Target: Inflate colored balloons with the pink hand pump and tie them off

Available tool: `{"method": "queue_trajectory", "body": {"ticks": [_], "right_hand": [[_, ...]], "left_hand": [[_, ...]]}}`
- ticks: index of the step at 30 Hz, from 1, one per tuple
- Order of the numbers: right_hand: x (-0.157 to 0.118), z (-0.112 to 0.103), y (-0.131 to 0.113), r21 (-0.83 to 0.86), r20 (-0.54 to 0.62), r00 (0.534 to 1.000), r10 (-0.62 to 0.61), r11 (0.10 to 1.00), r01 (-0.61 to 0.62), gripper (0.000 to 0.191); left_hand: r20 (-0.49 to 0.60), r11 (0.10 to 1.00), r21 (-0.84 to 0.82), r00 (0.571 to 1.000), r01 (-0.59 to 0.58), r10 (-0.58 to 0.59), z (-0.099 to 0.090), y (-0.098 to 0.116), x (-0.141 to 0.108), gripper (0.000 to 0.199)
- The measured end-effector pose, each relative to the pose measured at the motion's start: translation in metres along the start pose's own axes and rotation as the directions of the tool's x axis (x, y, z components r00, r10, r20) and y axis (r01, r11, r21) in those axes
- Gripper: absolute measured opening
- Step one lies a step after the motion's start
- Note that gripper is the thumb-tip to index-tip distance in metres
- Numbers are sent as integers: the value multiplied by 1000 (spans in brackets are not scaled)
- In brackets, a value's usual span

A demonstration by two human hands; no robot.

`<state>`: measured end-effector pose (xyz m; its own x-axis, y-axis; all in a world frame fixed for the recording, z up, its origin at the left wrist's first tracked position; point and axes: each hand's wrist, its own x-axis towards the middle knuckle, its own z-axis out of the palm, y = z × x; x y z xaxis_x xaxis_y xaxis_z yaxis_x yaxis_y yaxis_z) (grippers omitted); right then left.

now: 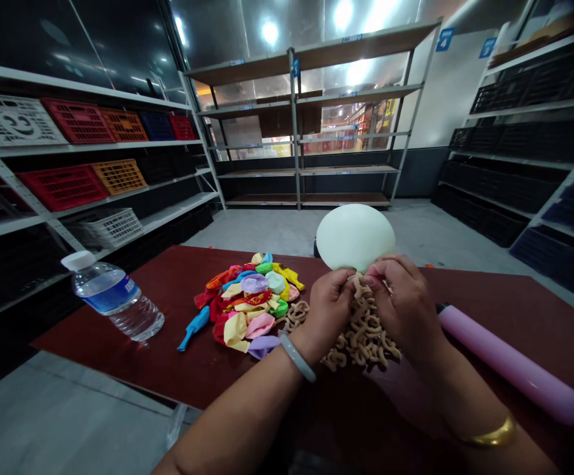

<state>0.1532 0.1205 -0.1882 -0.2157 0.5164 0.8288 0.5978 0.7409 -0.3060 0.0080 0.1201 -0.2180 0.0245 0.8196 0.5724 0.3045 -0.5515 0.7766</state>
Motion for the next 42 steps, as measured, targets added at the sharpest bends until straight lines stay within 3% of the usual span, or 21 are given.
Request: {"method": "queue_trajectory", "body": {"ticks": [13, 21, 26, 28, 30, 33, 35, 37, 40, 42], "right_hand": [[1, -3, 3, 62, 29, 1000, 4, 998, -5, 8], [-2, 5, 4, -25, -159, 983, 94, 995, -100, 7], [-4, 6, 10, -16, -247, 931, 269, 959, -281, 12], [-4, 5, 13, 48, -212, 913, 350, 936, -348, 14], [-4, 4, 14, 79, -128, 924, 360, 933, -352, 19], [-4, 4, 12, -42, 28, 942, 334, 942, -332, 29], [-5, 7, 10, -131, 96, 927, 361, 928, -348, 34], [-7, 11, 10, -87, 137, 898, 418, 908, -409, 36], [-8, 22, 15, 97, 189, 815, 548, 815, -571, 41], [-5, 31, 23, 116, 222, 767, 602, 765, -634, 46]], "left_hand": [[17, 994, 82, 997, -70, 69, -2, 2, -2, 18], [38, 1000, 15, 999, 8, -8, 2, 9, 1, 25], [105, 991, 88, 990, -105, 95, 10, 11, -5, 27], [88, 987, 99, 990, -123, 114, 11, 10, -7, 28], [35, 992, 90, 996, -85, 82, 10, 8, -6, 29], [-29, 994, 102, 999, -29, 32, 5, 2, -3, 30], [-2, 983, 173, 998, -55, 56, 3, -2, 0, 29], [67, 957, 271, 994, -104, 89, 2, -6, 1, 29], [122, 917, 375, 988, -136, 96, 3, -10, 2, 26], [136, 903, 407, 987, -135, 86, 3, -13, 3, 24]]}}
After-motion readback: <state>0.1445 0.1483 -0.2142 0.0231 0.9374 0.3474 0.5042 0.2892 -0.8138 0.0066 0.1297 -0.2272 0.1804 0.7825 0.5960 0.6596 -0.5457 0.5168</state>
